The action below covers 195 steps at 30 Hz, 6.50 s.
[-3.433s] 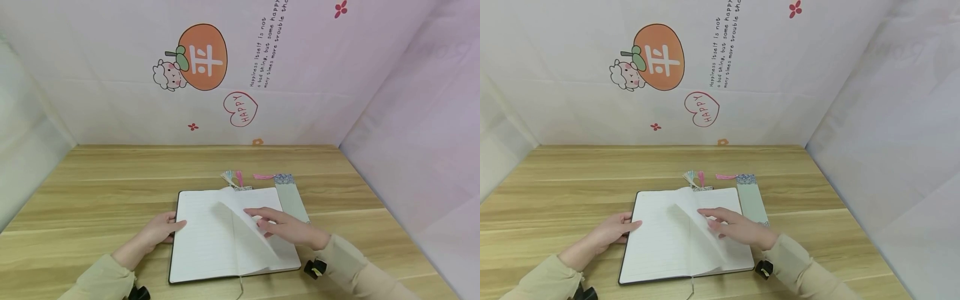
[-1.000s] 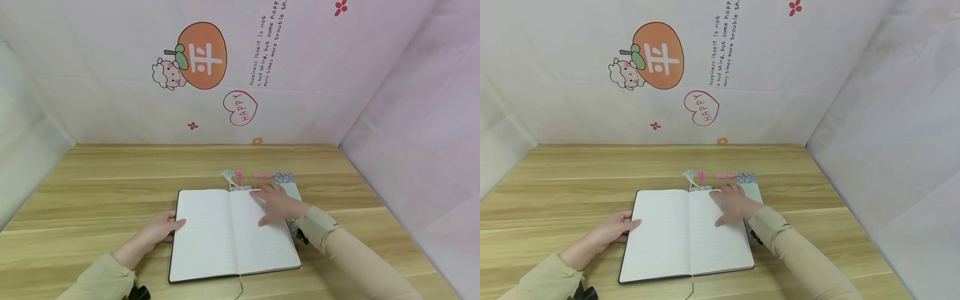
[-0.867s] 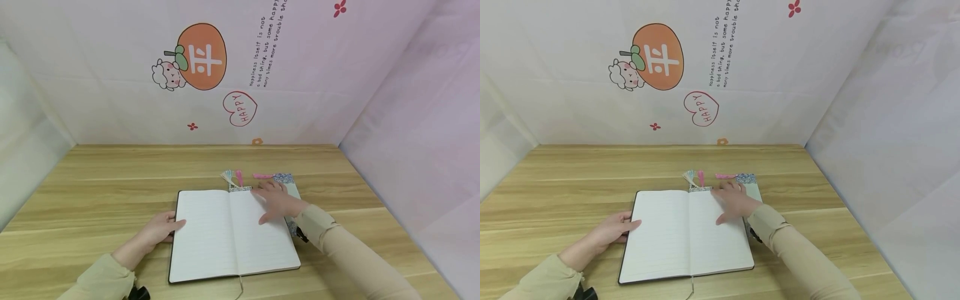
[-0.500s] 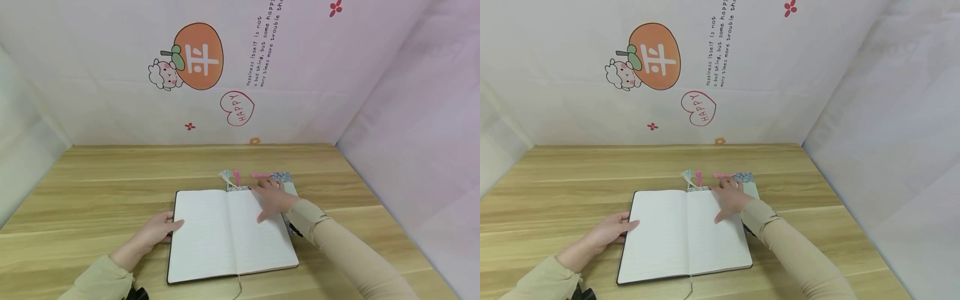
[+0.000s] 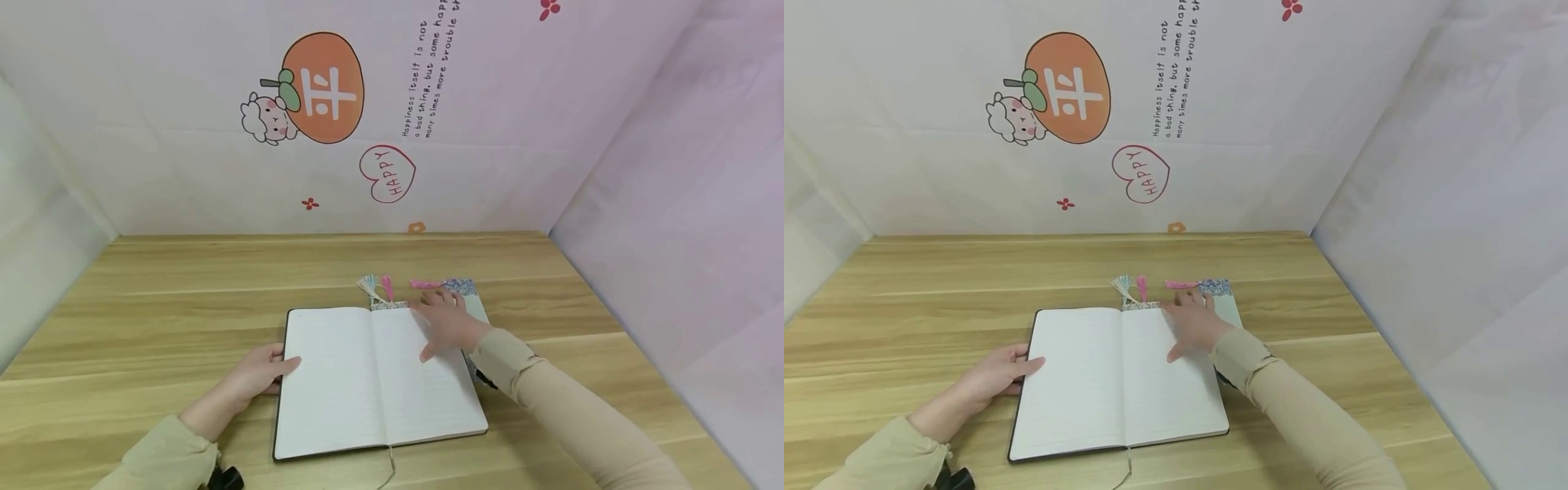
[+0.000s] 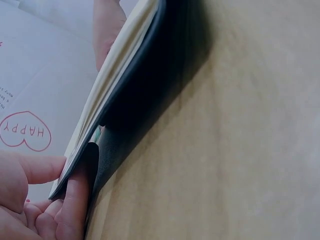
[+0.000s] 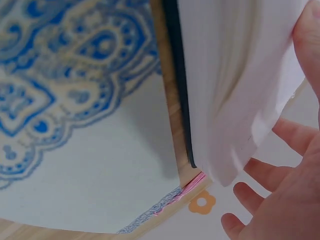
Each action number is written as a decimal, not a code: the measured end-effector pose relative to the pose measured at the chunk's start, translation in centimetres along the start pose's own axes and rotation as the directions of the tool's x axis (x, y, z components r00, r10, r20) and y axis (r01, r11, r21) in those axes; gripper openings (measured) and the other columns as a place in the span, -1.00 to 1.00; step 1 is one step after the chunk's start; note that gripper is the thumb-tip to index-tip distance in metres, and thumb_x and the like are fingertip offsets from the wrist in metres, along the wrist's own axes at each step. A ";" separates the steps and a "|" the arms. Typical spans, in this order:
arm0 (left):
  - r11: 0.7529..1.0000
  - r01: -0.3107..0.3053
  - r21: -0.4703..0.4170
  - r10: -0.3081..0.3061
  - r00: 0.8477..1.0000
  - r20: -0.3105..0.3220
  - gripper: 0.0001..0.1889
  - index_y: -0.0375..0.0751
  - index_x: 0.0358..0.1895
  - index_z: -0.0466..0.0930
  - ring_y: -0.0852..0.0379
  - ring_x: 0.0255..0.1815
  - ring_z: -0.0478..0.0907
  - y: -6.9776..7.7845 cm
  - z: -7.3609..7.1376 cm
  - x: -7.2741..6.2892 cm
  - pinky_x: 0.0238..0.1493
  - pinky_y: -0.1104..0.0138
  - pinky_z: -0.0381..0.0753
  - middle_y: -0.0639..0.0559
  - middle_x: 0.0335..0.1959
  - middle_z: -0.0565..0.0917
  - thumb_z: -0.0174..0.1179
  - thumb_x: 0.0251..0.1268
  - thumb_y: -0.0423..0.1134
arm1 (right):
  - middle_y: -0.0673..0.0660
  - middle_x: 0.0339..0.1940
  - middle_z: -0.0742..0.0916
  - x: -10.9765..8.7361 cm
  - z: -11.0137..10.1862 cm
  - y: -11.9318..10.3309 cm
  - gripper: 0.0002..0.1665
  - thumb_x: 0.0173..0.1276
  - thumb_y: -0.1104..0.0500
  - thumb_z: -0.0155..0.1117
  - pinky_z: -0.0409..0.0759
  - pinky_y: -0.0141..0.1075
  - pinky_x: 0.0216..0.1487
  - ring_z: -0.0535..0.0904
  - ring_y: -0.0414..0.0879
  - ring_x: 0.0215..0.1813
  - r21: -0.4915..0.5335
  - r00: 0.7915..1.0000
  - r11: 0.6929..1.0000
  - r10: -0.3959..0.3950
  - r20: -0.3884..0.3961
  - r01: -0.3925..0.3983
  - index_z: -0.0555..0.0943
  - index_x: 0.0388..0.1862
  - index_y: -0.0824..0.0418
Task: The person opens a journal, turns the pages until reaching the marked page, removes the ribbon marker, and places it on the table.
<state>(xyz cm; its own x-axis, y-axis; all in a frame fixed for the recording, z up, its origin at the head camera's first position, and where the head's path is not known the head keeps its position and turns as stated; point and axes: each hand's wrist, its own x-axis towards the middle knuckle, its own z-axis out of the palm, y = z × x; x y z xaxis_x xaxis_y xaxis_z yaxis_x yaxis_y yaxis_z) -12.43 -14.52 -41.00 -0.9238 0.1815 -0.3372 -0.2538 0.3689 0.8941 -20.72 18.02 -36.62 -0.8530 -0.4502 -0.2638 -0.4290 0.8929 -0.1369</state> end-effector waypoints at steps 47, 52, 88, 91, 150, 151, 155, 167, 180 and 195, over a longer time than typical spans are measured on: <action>1.000 0.025 0.010 -0.025 1.000 -0.013 -0.56 -0.45 0.18 0.39 0.18 -0.23 0.57 0.4 0.0 -0.2 -0.21 0.21 0.62 -0.14 -0.09 0.62 0.07 0.40 -0.18 | 0.40 0.26 0.43 -6.1 -1.2 -1.1 -0.32 0.40 0.29 0.00 0.65 -0.23 -0.07 0.59 -0.14 0.02 0.953 0.982 0.273 -0.167 -0.090 0.133 0.09 0.44 0.44; 1.000 0.029 0.004 -0.029 0.999 -0.016 -0.56 -0.45 0.18 0.39 0.18 -0.23 0.56 0.4 0.0 -0.3 -0.21 0.22 0.62 -0.13 -0.10 0.63 0.07 0.40 -0.17 | 0.44 0.40 0.22 -6.4 -1.3 -2.3 -0.22 0.44 0.13 -0.02 0.60 -0.37 -0.10 0.47 -0.13 0.12 0.972 0.979 0.211 -0.196 -0.062 0.104 -0.04 0.49 0.39; 0.996 0.056 -0.070 -0.058 0.998 -0.035 -0.48 -0.48 0.17 0.37 0.16 -0.32 0.56 0.1 0.0 -0.1 -0.28 0.28 0.62 -0.08 -0.23 0.62 -0.08 0.47 -0.03 | 0.04 0.55 0.11 -5.2 1.3 -8.8 -0.42 0.43 -0.24 -0.03 0.00 0.08 0.47 -0.06 0.08 0.55 0.398 0.920 0.884 -0.342 0.191 0.246 0.41 0.34 -0.09; 0.998 0.054 -0.044 -0.056 0.998 -0.027 -0.52 -0.47 0.18 0.37 0.15 -0.31 0.56 0.1 0.0 0.0 -0.24 0.25 0.63 -0.09 -0.22 0.63 -0.01 0.44 -0.10 | 0.06 0.55 0.12 -5.1 1.0 -8.8 -0.41 0.42 -0.24 -0.01 0.02 0.06 0.47 -0.04 0.08 0.55 0.374 0.916 0.891 -0.348 0.199 0.257 0.42 0.34 -0.05; 0.999 0.045 0.001 -0.045 0.998 -0.034 -0.57 -0.44 0.14 0.42 0.17 -0.27 0.56 0.1 0.1 0.0 -0.22 0.23 0.63 -0.08 -0.23 0.63 0.01 0.44 -0.12 | 0.26 0.27 0.49 -1.2 0.0 -0.4 -0.10 -0.10 -0.04 0.57 0.32 0.07 0.30 0.28 0.23 0.33 -0.033 0.985 0.996 -0.085 -0.147 0.081 0.49 0.22 0.30; 0.999 0.047 0.003 -0.046 0.998 -0.036 -0.57 -0.43 0.13 0.43 0.17 -0.27 0.56 0.1 0.1 0.0 -0.23 0.23 0.62 -0.08 -0.23 0.63 0.01 0.43 -0.12 | 0.25 0.24 0.52 -1.4 0.0 -0.4 -0.14 -0.10 -0.01 0.58 0.38 0.04 0.26 0.34 0.20 0.30 -0.025 0.983 0.995 -0.099 -0.154 0.097 0.51 0.20 0.29; 0.999 0.047 0.007 -0.047 0.998 -0.038 -0.56 -0.44 0.14 0.42 0.17 -0.28 0.56 0.0 0.1 0.0 -0.23 0.23 0.63 -0.09 -0.22 0.63 0.01 0.44 -0.11 | 0.20 0.14 0.61 -2.2 0.0 -0.4 -0.29 -0.02 0.14 0.54 0.48 -0.06 0.17 0.50 0.11 0.18 0.040 0.978 0.987 -0.147 -0.149 0.154 0.54 0.16 0.26; 1.000 0.023 -0.005 -0.023 0.999 -0.030 -0.62 -0.46 0.04 0.47 0.19 -0.33 0.56 0.3 0.1 -0.2 -0.26 0.25 0.63 -0.04 -0.31 0.63 0.01 0.43 -0.15 | 0.16 0.11 0.64 -4.7 -1.4 0.7 -0.60 0.23 0.23 0.34 0.59 -0.21 -0.05 0.60 0.00 0.01 0.424 0.968 0.871 -0.229 -0.102 0.250 0.60 0.07 0.17; 1.000 0.031 0.000 -0.031 0.999 -0.032 -0.62 -0.45 0.06 0.47 0.18 -0.29 0.56 0.4 0.1 -0.3 -0.24 0.23 0.63 -0.07 -0.26 0.63 0.01 0.44 -0.16 | 0.25 0.34 0.44 -5.8 -2.8 -0.4 -0.44 0.41 0.03 0.14 0.59 -0.12 -0.08 0.44 0.14 0.23 0.815 0.996 0.579 -0.077 0.045 0.008 0.40 0.34 0.17; 0.999 0.041 -0.030 -0.042 0.998 -0.035 -0.60 -0.46 0.08 0.44 0.19 -0.35 0.57 0.3 0.1 -0.1 -0.29 0.27 0.63 -0.02 -0.31 0.65 -0.02 0.45 -0.14 | 0.08 0.46 0.31 -6.4 -0.4 -5.2 -0.41 0.52 -0.10 -0.13 0.26 -0.02 0.35 0.28 0.02 0.40 0.676 0.932 0.697 -0.360 0.039 0.240 0.20 0.47 -0.03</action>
<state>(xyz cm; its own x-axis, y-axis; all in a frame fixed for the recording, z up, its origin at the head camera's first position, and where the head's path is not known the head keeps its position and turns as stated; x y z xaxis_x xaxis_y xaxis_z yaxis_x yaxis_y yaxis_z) -12.37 -14.34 -40.74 -0.9218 0.1334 -0.3640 -0.3002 0.3483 0.8880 -13.19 16.29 -33.82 -0.6295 -0.7410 -0.2339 -0.3030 0.5113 -0.8042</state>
